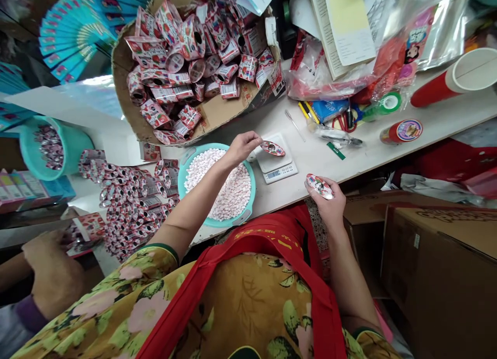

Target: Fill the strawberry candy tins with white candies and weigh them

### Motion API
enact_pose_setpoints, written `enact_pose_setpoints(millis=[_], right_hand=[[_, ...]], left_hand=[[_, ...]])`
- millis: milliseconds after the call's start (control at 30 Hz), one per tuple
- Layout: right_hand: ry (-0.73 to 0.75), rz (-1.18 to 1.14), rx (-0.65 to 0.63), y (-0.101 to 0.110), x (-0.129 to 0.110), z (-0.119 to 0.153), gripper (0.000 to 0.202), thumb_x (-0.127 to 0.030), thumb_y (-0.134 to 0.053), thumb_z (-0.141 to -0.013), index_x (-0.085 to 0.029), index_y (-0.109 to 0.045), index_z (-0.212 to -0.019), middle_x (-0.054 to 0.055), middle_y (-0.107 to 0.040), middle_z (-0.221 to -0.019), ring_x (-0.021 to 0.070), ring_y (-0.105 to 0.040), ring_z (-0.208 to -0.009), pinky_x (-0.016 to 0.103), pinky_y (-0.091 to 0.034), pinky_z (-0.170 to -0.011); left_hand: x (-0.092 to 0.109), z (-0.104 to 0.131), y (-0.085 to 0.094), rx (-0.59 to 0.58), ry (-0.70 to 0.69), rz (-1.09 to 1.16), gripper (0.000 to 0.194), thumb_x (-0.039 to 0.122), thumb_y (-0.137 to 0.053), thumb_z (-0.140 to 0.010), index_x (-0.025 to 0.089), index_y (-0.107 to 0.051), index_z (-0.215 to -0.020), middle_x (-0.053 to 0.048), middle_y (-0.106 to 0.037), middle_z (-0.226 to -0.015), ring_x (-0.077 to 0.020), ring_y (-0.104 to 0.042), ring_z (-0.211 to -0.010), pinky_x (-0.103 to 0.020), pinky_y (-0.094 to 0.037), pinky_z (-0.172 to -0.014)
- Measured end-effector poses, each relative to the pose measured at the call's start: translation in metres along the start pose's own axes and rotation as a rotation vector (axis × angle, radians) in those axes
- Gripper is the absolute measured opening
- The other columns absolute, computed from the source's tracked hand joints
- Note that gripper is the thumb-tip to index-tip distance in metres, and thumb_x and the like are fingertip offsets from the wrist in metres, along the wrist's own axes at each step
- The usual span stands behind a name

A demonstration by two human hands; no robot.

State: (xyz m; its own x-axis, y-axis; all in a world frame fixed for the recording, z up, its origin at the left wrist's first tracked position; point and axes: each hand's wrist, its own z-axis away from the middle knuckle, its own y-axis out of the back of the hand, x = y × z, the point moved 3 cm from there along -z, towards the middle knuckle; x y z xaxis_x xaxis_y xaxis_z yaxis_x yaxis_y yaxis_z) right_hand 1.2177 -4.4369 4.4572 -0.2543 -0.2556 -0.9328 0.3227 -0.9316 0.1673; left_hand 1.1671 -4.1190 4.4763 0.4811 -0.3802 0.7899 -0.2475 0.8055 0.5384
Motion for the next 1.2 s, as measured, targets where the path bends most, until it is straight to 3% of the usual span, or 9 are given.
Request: enact_pose_setpoints(millis=[367,500,567,667,800,900,1000,1100,1200], right_hand=[[0.036,0.050,-0.049,-0.014,0.005,-0.015,0.054,-0.040,-0.090,-0.061,-0.018,-0.073,-0.106,0.008,-0.076,-0.103,0.0234,-0.072,-0.093,0.042,-0.059,-0.089],[0.163,0.043,-0.077,-0.044,0.000,-0.035,0.054,-0.040,-0.089,-0.062,-0.018,-0.071,-0.109,0.007,-0.073,-0.104,0.0218,-0.070,-0.093,0.043,-0.057,-0.092],[0.234,0.051,-0.143,-0.075,-0.002,-0.050,0.056,-0.040,-0.089,-0.063,-0.018,-0.071,-0.111,0.007,-0.072,-0.106,0.0219,-0.069,-0.094,0.043,-0.056,-0.094],[0.290,0.088,-0.267,-0.126,0.002,-0.069,0.058,-0.044,-0.084,-0.066,-0.016,-0.069,-0.114,0.009,-0.071,-0.110,0.0226,-0.067,-0.100,0.043,-0.054,-0.096],[0.353,0.212,-0.347,-0.159,0.002,-0.080,0.062,-0.050,-0.080,-0.068,-0.014,-0.068,-0.117,0.013,-0.068,-0.116,0.0252,-0.065,-0.105,0.045,-0.053,-0.098],[0.574,0.291,-0.277,-0.155,-0.033,-0.085,0.069,-0.051,-0.079,-0.071,-0.017,-0.061,-0.128,0.014,-0.062,-0.127,0.0274,-0.060,-0.115,0.045,-0.054,-0.096],[0.847,0.330,-0.176,-0.172,-0.100,-0.103,0.054,-0.048,-0.071,-0.080,-0.021,-0.061,-0.126,0.013,-0.061,-0.124,0.0251,-0.061,-0.109,0.041,-0.056,-0.089],[0.990,0.540,-0.313,-0.243,-0.162,-0.142,0.038,-0.040,-0.065,-0.085,-0.021,-0.064,-0.118,0.011,-0.066,-0.112,0.0252,-0.063,-0.101,0.042,-0.054,-0.091],[0.957,0.973,-0.592,-0.337,-0.180,-0.183,0.038,-0.034,-0.070,-0.082,-0.013,-0.067,-0.113,0.017,-0.067,-0.113,0.0315,-0.062,-0.106,0.047,-0.049,-0.097]], left_hand=[[0.020,-0.001,-0.038,-0.184,-0.099,-0.659,0.017,0.022,-0.057,-0.096,0.018,-0.070,-0.105,-0.015,-0.073,-0.093,-0.0283,-0.067,-0.090,-0.033,-0.038,-0.073],[0.015,0.017,-0.010,0.008,-0.025,-0.652,0.025,0.023,-0.046,-0.101,0.020,-0.066,-0.117,-0.015,-0.073,-0.095,-0.0274,-0.067,-0.083,-0.032,-0.036,-0.070],[0.012,0.051,0.032,0.203,0.114,-0.631,0.027,0.033,-0.046,-0.102,0.022,-0.064,-0.119,-0.013,-0.071,-0.090,-0.0269,-0.065,-0.078,-0.032,-0.034,-0.068],[0.000,0.142,0.105,0.446,0.403,-0.652,0.034,0.048,-0.046,-0.100,0.024,-0.066,-0.116,-0.010,-0.067,-0.078,-0.0273,-0.063,-0.071,-0.031,-0.032,-0.066],[-0.049,0.285,0.153,0.352,0.842,-0.807,0.049,0.055,-0.038,-0.098,0.023,-0.064,-0.125,-0.013,-0.064,-0.066,-0.0333,-0.063,-0.066,-0.033,-0.035,-0.064],[-0.105,0.347,0.134,0.104,0.997,-0.742,0.052,0.053,-0.028,-0.099,0.023,-0.065,-0.121,-0.018,-0.072,-0.082,-0.0359,-0.069,-0.076,-0.035,-0.041,-0.066],[-0.157,0.357,0.096,0.018,1.100,-0.653,0.051,0.043,-0.025,-0.101,0.019,-0.064,-0.122,-0.022,-0.074,-0.100,-0.0384,-0.071,-0.094,-0.038,-0.046,-0.072],[-0.191,0.342,0.074,0.136,1.223,-0.589,0.053,0.040,-0.022,-0.102,0.016,-0.057,-0.133,-0.024,-0.072,-0.107,-0.0387,-0.071,-0.100,-0.040,-0.048,-0.076],[-0.201,0.336,0.071,0.309,1.290,-0.514,0.051,0.043,-0.026,-0.102,0.018,-0.057,-0.135,-0.023,-0.073,-0.105,-0.0365,-0.071,-0.097,-0.040,-0.049,-0.077]])
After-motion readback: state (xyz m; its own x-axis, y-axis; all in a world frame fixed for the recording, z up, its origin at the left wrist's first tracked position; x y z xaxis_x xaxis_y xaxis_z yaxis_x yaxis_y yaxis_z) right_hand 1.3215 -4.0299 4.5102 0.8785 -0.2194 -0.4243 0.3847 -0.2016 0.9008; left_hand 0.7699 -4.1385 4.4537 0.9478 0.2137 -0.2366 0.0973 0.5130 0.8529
